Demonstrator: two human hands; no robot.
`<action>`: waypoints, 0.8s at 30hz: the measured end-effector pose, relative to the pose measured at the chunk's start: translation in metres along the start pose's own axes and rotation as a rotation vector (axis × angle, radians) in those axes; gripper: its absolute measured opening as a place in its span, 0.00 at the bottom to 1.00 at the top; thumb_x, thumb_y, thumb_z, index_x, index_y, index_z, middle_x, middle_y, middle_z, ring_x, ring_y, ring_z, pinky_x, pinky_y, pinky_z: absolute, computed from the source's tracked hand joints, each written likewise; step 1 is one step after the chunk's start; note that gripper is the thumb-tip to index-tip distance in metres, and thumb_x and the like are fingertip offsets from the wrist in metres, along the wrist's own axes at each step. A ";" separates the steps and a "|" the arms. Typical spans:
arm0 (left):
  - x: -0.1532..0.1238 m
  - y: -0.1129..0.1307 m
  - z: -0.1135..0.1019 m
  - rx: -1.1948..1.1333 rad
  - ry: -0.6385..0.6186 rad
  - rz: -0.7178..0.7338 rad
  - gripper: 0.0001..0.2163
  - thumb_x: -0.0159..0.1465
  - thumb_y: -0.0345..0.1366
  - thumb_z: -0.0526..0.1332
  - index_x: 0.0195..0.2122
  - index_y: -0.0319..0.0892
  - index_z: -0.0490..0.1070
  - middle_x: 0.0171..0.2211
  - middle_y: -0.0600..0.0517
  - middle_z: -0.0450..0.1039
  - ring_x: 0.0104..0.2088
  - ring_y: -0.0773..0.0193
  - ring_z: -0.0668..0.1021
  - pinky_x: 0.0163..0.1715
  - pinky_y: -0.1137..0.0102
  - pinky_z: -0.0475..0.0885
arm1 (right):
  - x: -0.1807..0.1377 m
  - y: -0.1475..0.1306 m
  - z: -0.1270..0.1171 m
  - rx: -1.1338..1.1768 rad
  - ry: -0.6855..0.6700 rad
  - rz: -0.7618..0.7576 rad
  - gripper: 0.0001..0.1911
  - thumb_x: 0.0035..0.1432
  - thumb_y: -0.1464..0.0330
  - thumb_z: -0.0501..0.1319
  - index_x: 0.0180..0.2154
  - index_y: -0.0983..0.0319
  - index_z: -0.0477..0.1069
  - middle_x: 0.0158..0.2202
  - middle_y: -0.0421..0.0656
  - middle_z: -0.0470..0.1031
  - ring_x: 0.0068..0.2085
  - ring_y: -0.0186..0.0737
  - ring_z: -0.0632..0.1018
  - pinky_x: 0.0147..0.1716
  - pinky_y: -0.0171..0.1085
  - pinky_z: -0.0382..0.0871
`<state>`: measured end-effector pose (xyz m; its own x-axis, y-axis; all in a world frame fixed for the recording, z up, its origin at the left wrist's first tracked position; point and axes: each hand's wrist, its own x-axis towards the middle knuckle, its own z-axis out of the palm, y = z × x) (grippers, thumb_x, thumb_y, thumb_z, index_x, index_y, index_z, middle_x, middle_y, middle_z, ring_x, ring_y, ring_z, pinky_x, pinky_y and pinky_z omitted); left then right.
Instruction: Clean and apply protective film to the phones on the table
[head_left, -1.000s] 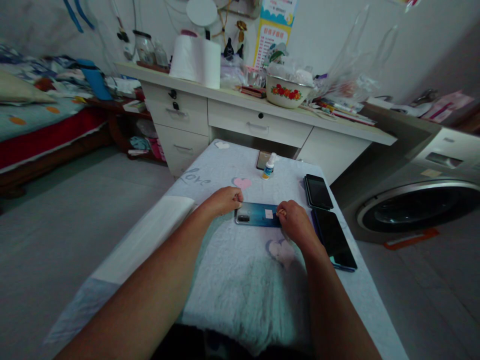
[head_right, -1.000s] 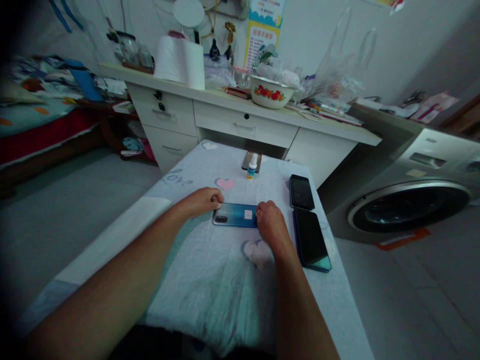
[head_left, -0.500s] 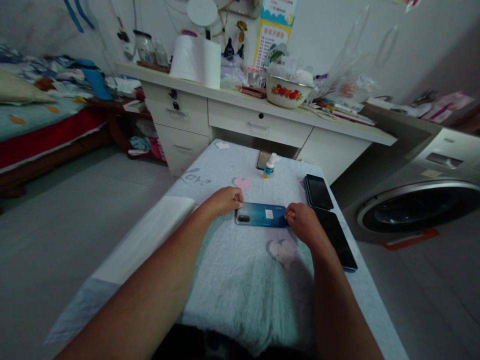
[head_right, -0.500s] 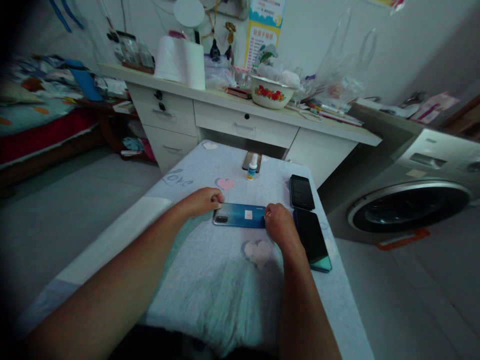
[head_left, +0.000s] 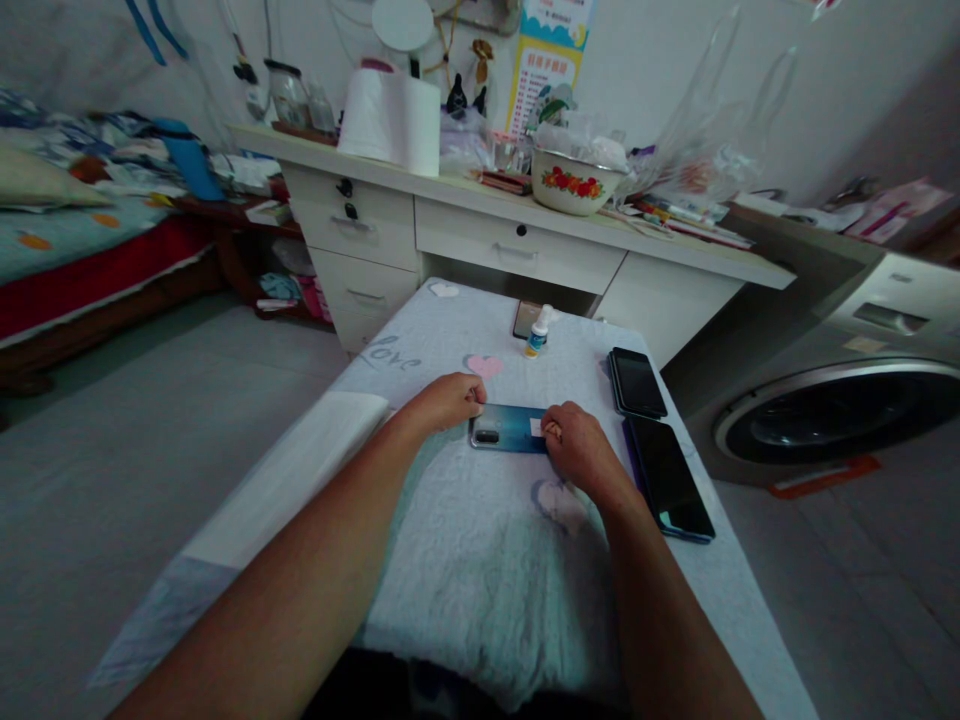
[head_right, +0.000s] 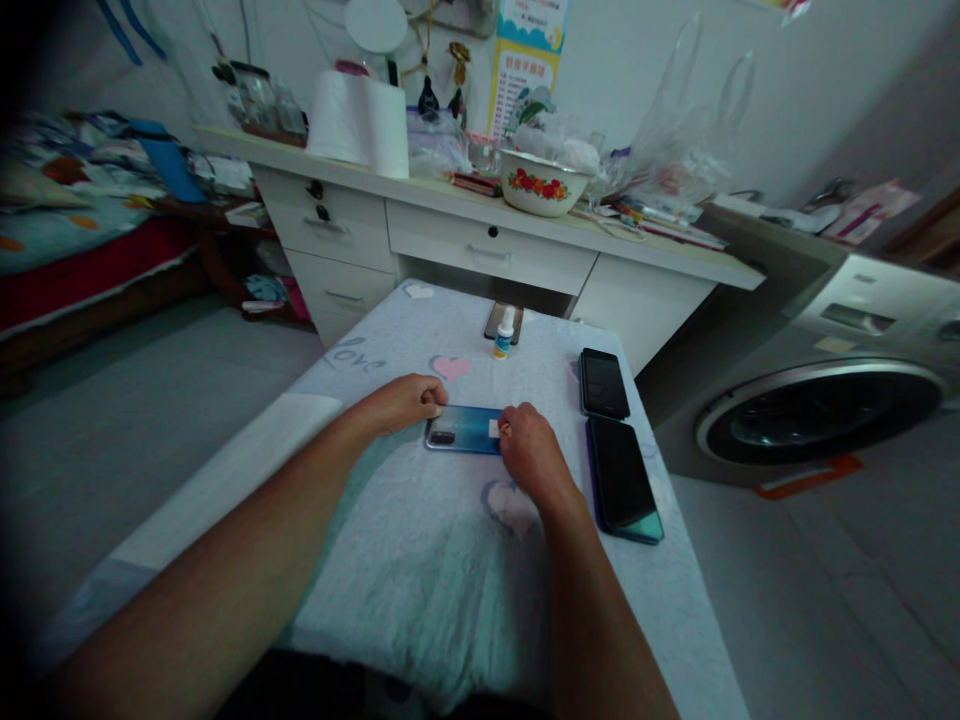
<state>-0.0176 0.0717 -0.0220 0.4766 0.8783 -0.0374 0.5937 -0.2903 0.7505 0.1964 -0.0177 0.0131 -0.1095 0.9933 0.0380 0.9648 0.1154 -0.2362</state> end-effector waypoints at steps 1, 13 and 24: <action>0.000 -0.001 0.000 -0.001 -0.001 0.002 0.05 0.52 0.29 0.60 0.30 0.39 0.72 0.22 0.55 0.69 0.25 0.68 0.72 0.26 0.74 0.62 | 0.000 0.002 -0.001 0.000 0.002 0.008 0.12 0.61 0.74 0.52 0.36 0.64 0.74 0.36 0.46 0.72 0.36 0.35 0.71 0.35 0.32 0.56; 0.000 -0.001 0.000 0.011 -0.010 -0.011 0.05 0.52 0.30 0.59 0.31 0.39 0.72 0.23 0.55 0.70 0.25 0.68 0.72 0.25 0.73 0.62 | -0.002 0.028 -0.015 0.004 0.006 0.172 0.10 0.55 0.75 0.55 0.33 0.65 0.75 0.33 0.46 0.75 0.33 0.36 0.72 0.34 0.32 0.57; -0.002 0.000 -0.001 0.012 -0.006 -0.025 0.06 0.52 0.29 0.59 0.31 0.39 0.72 0.24 0.55 0.70 0.26 0.67 0.72 0.25 0.73 0.62 | -0.008 0.035 -0.022 0.028 -0.088 0.180 0.10 0.52 0.77 0.54 0.29 0.65 0.74 0.30 0.45 0.76 0.30 0.35 0.72 0.31 0.32 0.57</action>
<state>-0.0188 0.0704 -0.0213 0.4658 0.8828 -0.0598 0.6130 -0.2732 0.7413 0.2366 -0.0220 0.0259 0.0423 0.9949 -0.0921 0.9638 -0.0649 -0.2586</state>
